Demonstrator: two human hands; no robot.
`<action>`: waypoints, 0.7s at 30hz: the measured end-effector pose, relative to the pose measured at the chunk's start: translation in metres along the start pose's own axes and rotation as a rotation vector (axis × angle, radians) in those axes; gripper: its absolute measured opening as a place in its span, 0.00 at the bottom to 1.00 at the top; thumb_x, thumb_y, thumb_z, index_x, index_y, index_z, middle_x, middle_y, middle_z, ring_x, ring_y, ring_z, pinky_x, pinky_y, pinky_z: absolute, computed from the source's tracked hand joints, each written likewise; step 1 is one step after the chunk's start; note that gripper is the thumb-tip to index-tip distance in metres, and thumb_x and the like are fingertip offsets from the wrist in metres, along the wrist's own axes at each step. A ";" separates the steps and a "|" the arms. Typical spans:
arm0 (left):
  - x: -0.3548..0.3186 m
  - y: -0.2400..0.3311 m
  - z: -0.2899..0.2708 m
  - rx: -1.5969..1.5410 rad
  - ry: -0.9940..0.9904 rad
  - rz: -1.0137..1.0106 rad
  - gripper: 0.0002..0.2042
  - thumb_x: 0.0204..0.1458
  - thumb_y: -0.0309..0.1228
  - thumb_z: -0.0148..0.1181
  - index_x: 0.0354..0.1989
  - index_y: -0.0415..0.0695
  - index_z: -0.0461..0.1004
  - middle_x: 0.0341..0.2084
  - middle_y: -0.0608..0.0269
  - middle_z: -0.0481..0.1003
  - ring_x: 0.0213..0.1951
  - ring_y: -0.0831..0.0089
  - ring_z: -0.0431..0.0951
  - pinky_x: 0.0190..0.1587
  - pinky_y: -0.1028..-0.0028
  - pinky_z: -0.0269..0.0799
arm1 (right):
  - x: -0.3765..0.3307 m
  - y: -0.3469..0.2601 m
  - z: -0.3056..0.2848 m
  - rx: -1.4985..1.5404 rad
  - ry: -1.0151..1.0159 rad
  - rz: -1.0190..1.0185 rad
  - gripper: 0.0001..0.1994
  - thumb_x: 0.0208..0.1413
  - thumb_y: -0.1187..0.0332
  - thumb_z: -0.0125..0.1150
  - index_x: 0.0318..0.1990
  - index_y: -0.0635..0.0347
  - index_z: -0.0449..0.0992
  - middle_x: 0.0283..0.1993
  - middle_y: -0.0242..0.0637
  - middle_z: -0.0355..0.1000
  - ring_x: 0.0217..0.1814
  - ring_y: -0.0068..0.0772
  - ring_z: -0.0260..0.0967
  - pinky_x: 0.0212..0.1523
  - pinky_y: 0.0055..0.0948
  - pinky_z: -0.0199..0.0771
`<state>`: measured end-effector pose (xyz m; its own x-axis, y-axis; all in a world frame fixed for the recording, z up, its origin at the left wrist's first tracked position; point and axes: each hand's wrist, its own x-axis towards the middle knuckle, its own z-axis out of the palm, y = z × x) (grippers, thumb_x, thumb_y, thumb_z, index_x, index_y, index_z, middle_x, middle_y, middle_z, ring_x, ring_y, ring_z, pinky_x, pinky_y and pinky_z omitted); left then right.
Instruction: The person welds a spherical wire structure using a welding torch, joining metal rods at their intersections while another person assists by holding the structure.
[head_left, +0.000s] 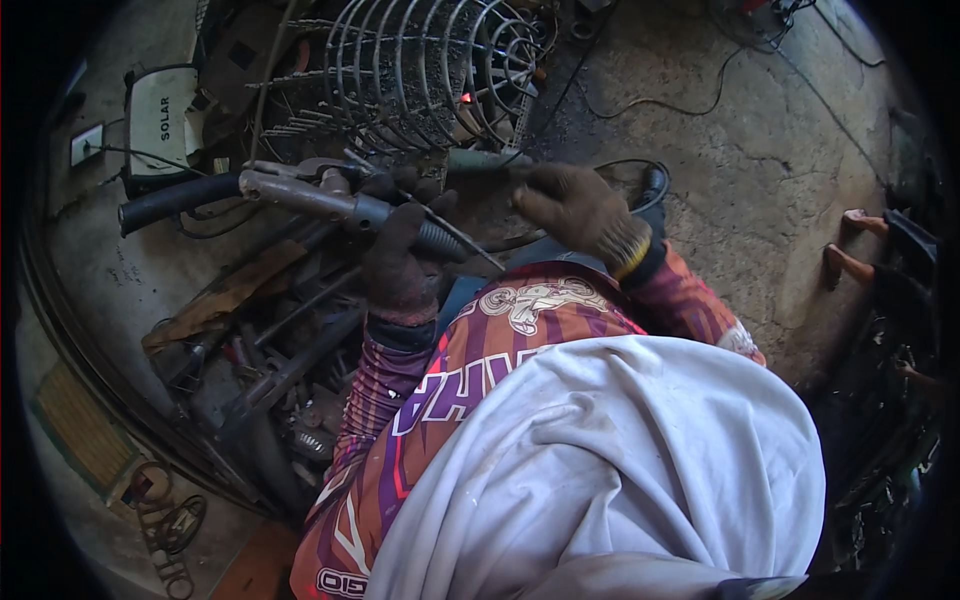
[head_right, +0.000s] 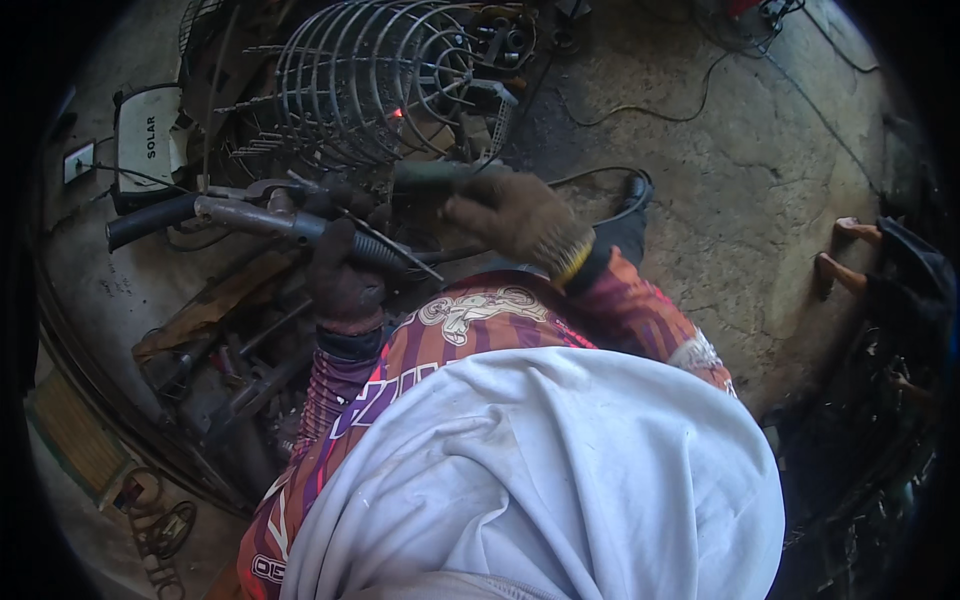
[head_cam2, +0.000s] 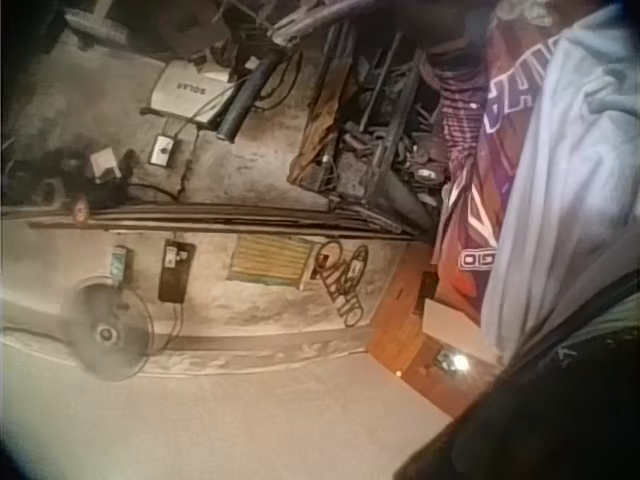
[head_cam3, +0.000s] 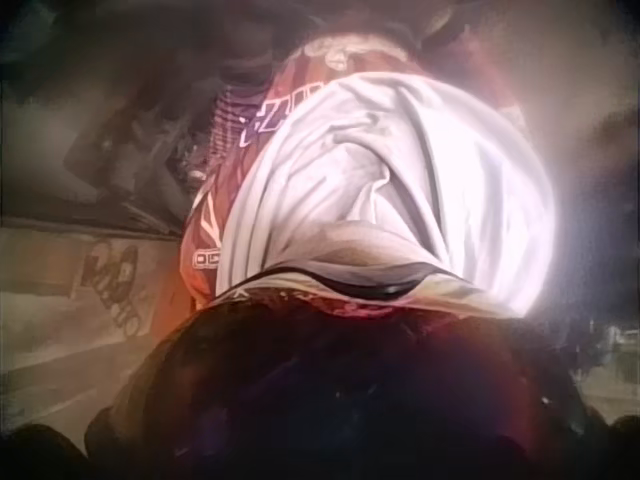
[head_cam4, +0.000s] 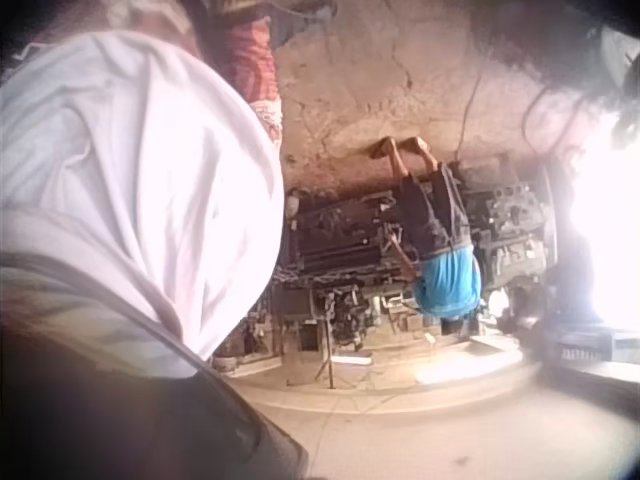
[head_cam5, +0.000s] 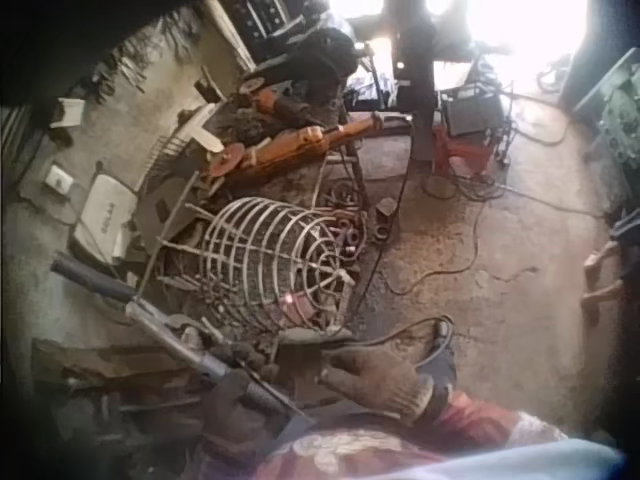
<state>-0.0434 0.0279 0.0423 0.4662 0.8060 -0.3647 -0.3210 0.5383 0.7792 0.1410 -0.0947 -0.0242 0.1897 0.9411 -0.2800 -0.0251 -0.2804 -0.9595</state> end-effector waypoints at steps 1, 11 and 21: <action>-0.001 -0.005 0.011 -0.016 0.023 -0.011 0.17 0.53 0.16 0.58 0.51 0.45 0.70 0.46 0.58 0.74 0.50 0.66 0.78 0.56 0.58 0.80 | -0.017 -0.008 0.003 0.065 0.017 -0.021 0.24 0.63 0.61 0.63 0.63 0.62 0.71 0.51 0.48 0.78 0.50 0.34 0.77 0.51 0.33 0.75; -0.018 -0.055 0.069 -0.124 0.042 0.102 0.16 0.51 0.15 0.57 0.48 0.42 0.71 0.40 0.59 0.76 0.44 0.66 0.80 0.49 0.65 0.80 | -0.038 -0.080 -0.039 -0.428 -0.097 -0.178 0.19 0.63 0.61 0.59 0.59 0.59 0.73 0.45 0.52 0.78 0.49 0.49 0.78 0.48 0.41 0.76; -0.049 -0.124 0.111 -0.313 0.266 0.285 0.18 0.53 0.15 0.58 0.51 0.43 0.71 0.47 0.59 0.73 0.51 0.63 0.77 0.56 0.61 0.77 | -0.037 -0.068 -0.102 -0.658 -0.431 -0.200 0.18 0.65 0.56 0.54 0.52 0.58 0.76 0.43 0.52 0.78 0.46 0.55 0.77 0.45 0.47 0.76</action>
<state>0.0654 -0.1055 0.0198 0.1105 0.9447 -0.3089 -0.6558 0.3028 0.6916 0.2356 -0.1296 0.0540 -0.2689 0.9375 -0.2208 0.5773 -0.0267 -0.8161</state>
